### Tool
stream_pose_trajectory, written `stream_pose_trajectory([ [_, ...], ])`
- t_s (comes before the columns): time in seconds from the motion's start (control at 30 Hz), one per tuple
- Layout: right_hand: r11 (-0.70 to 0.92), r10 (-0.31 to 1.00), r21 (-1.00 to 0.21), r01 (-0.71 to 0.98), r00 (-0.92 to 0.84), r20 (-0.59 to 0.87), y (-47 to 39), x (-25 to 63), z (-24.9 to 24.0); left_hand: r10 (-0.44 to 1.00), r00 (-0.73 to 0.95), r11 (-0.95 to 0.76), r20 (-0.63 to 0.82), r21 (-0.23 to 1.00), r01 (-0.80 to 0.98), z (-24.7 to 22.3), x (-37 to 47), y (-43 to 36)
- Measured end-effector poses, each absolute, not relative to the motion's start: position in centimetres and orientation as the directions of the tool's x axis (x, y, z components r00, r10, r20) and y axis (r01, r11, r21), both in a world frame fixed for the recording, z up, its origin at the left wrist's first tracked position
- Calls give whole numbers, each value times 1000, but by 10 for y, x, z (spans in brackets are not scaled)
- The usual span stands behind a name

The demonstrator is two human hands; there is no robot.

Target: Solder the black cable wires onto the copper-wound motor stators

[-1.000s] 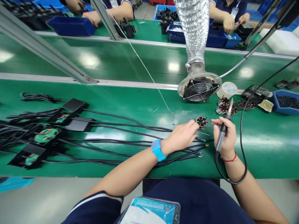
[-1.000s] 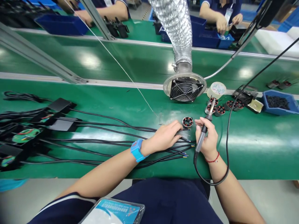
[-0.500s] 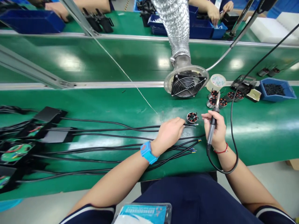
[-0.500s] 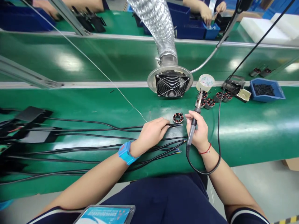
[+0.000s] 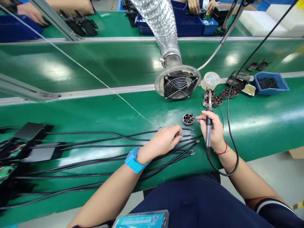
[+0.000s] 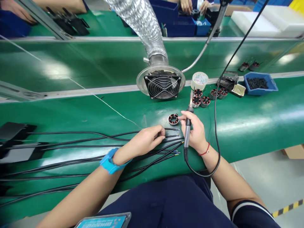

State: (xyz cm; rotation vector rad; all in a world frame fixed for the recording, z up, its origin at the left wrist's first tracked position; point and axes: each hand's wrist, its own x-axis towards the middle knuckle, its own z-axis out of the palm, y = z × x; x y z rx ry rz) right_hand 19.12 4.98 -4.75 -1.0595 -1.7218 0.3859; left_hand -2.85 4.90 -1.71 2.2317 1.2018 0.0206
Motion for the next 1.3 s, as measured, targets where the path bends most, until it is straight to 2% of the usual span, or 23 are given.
stream_pose_trajectory([
  [0.07, 560, 810, -699, 445, -115, 575, 48, 188, -41, 747, 621, -429, -239, 541, 724, -19, -33, 48],
  [0.2, 589, 794, -665, 460, -177, 581, 46, 185, -28, 715, 649, -508, -262, 443, 739, -28, -30, 48],
  [0.27, 593, 790, -649, 477, -190, 583, 45, 186, -22, 713, 648, -503, -268, 448, 739, -29, -29, 48],
  [0.33, 585, 797, -650, 486, -193, 573, 42, 188, -19, 732, 635, -453, -250, 518, 726, -26, -30, 49],
  [0.47, 515, 853, -730, 451, -181, 490, 34, 186, -18, 782, 598, -260, -175, 780, 569, -11, -41, 53],
  [0.57, 449, 894, -811, 375, -179, 412, 29, 179, -22, 802, 587, -186, -110, 888, 420, -1, -48, 54],
  [0.7, 394, 915, -898, 195, -175, 363, 25, 168, -24, 807, 590, -287, 2, 875, 389, 2, -50, 54],
  [0.8, 342, 929, -940, -3, -146, 339, 25, 161, -21, 810, 584, -331, 48, 860, 389, 2, -50, 55],
  [0.9, 260, 949, -953, -158, -139, 282, 27, 157, -20, 808, 589, -327, 39, 860, 392, 2, -52, 55],
  [1.0, 234, 953, -947, -222, -140, 269, 28, 154, -22, 793, 609, -276, -18, 881, 384, 1, -53, 55],
  [1.13, 206, 961, -955, -212, -140, 238, 28, 153, -25, 755, 646, -189, -115, 905, 382, -3, -56, 55],
  [1.3, 228, 953, -965, -129, -171, 248, 30, 159, -26, 743, 649, -153, -163, 903, 402, -8, -55, 56],
])
